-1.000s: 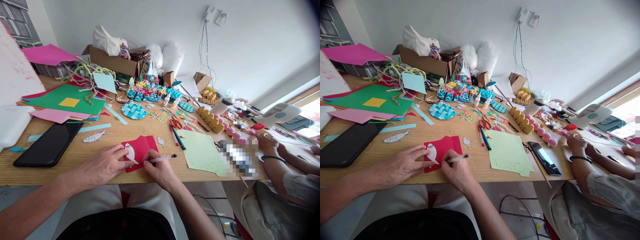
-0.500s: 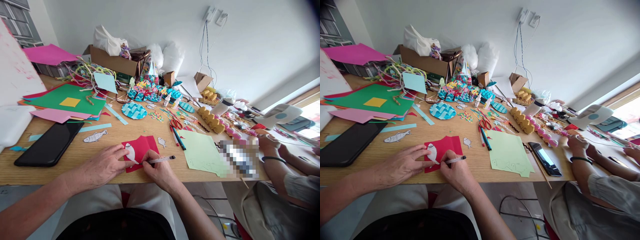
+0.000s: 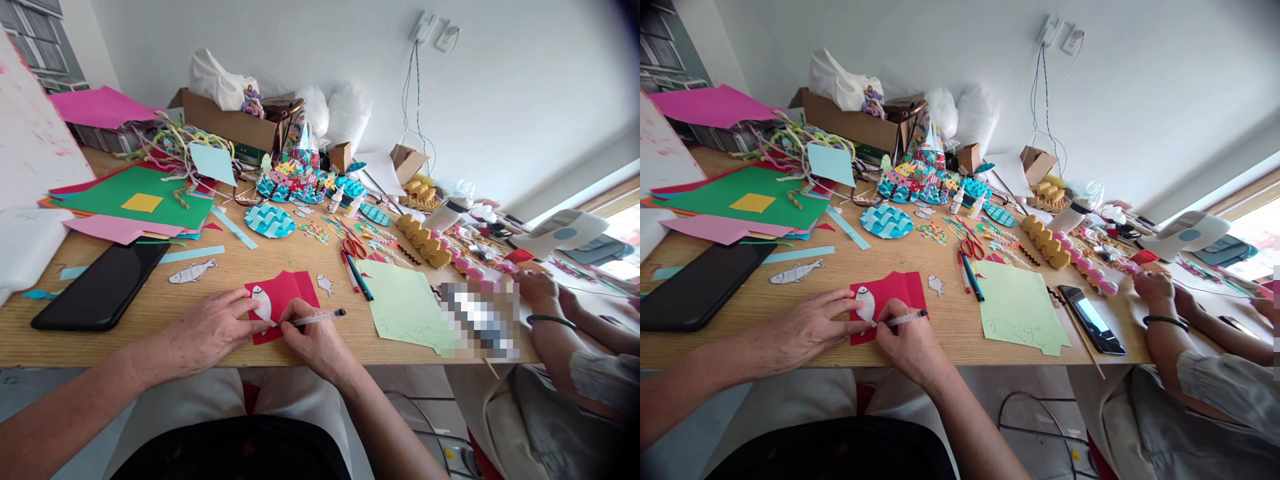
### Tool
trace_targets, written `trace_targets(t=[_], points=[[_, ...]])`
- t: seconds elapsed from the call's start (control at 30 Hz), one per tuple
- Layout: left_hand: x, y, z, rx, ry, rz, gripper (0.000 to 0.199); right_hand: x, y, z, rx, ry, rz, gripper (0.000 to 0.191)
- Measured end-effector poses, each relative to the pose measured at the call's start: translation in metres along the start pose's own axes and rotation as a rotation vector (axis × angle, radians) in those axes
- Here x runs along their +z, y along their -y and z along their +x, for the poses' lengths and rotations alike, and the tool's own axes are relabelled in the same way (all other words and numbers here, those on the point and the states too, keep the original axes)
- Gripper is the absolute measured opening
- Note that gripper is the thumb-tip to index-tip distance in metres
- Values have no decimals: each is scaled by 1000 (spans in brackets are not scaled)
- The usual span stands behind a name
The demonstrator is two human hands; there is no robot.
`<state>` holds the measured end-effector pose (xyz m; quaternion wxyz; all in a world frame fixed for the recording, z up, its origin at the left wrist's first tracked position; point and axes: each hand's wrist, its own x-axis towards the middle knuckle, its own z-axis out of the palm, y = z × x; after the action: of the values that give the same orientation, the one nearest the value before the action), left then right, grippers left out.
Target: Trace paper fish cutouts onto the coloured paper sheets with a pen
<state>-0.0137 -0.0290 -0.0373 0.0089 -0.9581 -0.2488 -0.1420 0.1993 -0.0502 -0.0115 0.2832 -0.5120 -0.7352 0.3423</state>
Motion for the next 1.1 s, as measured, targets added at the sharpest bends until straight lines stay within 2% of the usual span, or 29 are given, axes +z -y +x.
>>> trace_targets(t=[0.6, 0.87, 1.1], points=[[-3, 1, 0, 17, 13, -59, 34, 7, -1, 5, -28, -2, 26, 10], [-2, 2, 0, 7, 27, -47, 37, 2, 2, 4, -39, 16, 40, 10], [-2, 2, -1, -7, 31, -32, 39, -3, 2, -1, 8, 19, 45, 9]])
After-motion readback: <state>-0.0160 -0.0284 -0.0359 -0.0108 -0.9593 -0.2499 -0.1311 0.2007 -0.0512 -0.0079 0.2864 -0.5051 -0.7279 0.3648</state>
